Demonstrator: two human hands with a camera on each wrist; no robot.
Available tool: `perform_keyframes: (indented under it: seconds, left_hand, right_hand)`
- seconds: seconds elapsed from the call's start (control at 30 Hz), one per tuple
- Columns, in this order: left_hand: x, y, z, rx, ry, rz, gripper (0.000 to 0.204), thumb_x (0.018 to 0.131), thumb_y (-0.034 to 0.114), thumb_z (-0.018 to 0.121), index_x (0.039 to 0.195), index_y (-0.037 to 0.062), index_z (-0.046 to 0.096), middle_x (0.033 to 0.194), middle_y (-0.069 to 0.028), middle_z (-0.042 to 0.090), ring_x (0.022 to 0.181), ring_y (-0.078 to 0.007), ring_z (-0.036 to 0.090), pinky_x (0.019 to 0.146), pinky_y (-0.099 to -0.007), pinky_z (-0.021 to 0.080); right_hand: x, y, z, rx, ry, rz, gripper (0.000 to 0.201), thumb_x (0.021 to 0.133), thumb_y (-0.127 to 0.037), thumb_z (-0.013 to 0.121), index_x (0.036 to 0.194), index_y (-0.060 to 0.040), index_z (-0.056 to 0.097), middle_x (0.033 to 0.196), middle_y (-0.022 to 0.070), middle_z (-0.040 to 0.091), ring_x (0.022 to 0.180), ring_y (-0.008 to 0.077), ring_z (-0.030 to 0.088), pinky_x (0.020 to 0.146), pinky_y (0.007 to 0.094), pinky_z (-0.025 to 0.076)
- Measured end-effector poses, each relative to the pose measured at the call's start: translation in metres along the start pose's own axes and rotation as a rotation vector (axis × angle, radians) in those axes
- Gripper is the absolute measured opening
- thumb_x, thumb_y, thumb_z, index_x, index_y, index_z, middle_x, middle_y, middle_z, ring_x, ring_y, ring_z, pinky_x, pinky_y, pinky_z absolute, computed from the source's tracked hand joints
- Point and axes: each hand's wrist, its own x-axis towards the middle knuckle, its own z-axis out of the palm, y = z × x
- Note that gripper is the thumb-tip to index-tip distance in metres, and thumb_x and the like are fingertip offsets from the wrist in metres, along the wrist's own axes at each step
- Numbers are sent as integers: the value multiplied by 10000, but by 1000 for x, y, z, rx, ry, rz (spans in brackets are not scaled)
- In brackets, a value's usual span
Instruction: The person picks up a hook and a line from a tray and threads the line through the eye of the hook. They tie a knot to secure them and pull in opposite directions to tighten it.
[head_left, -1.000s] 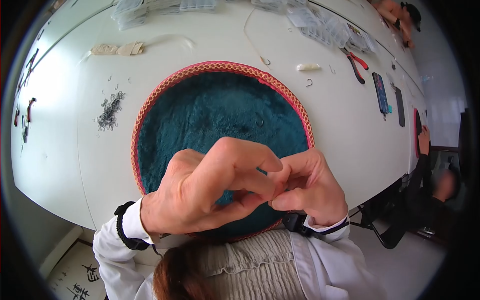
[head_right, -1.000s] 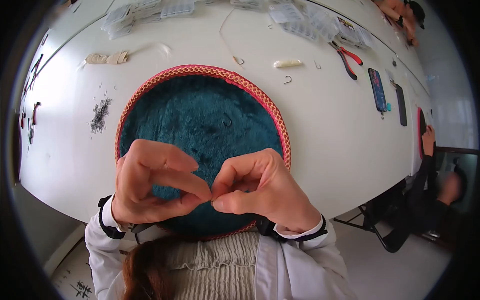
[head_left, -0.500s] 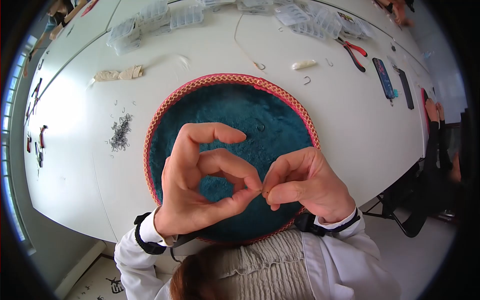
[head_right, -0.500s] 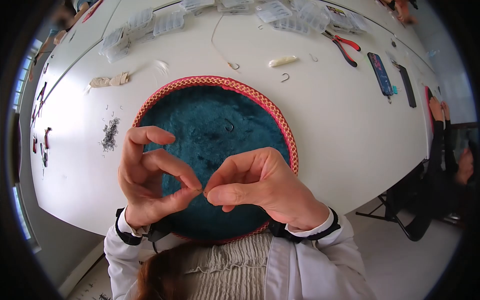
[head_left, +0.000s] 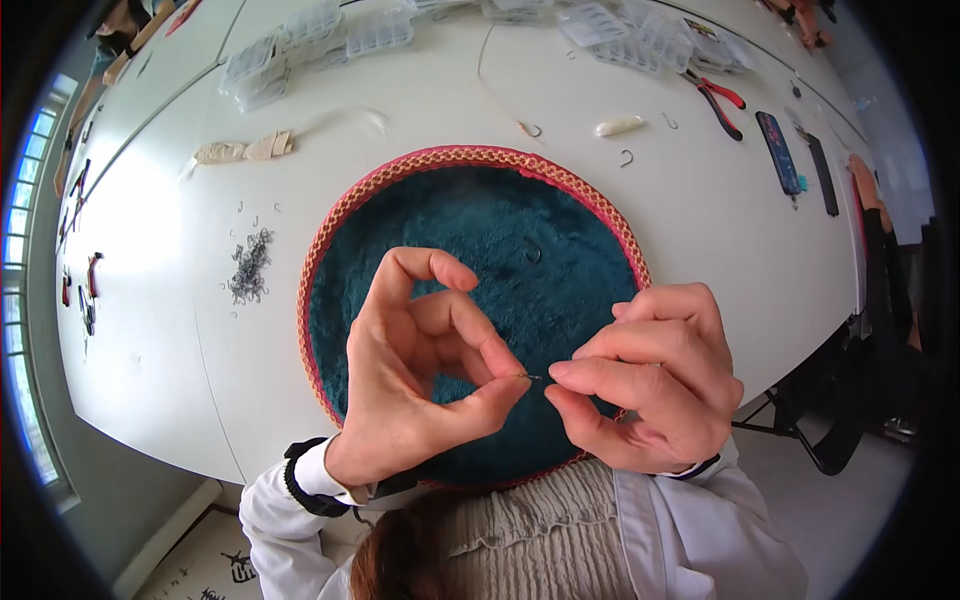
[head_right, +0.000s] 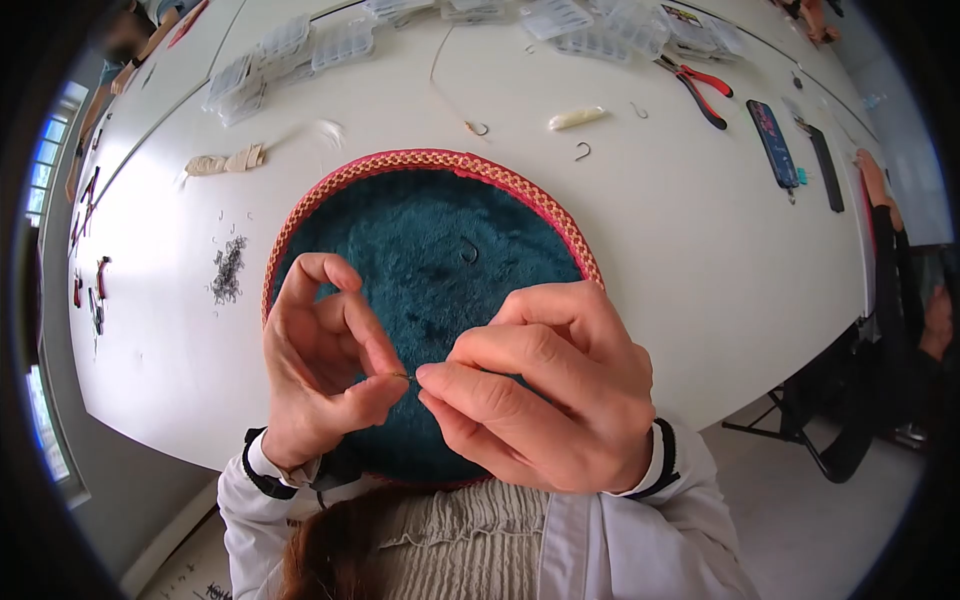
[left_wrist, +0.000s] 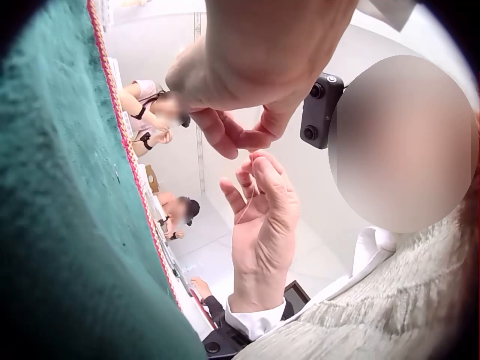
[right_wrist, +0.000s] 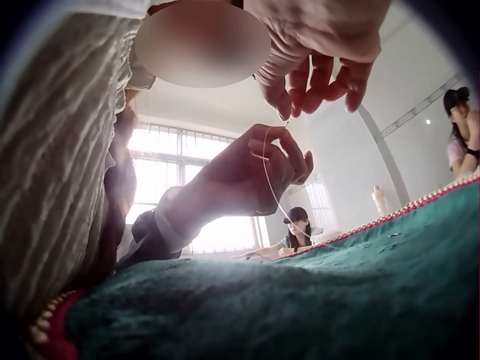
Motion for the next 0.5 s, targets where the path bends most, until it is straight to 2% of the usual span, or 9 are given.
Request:
perform_keyframes:
  seconds: [0.17,0.23,0.5]
  left_hand:
    - [-2,-1,3,-48,1,-50,531,640,-81,678,1020,35,327,704,-38,570,663,-104,606,632,-225,504]
    - [-1,-1,9,-100,101,-93,575,570,-115,648,1016,42,321,633,-56,554,476,-92,537,424,-170,431]
    - [-3,-1,12,-117,114,-100,577,574,-118,650,1017,44,316,634,-60,555,479,-91,539,427,-173,434]
  right_hand:
    - [-1,0,1,-68,-4,-43,239,520,-40,715,749,-69,652,712,-3,577,647,182,507,493,228,410]
    - [-1,1,2,-65,-6,-40,236,518,-42,715,743,-66,649,705,-2,576,645,183,508,483,225,406]
    - [-3,2,3,-84,-12,-64,222,503,-52,689,719,-70,639,722,-3,581,651,185,520,503,227,415]
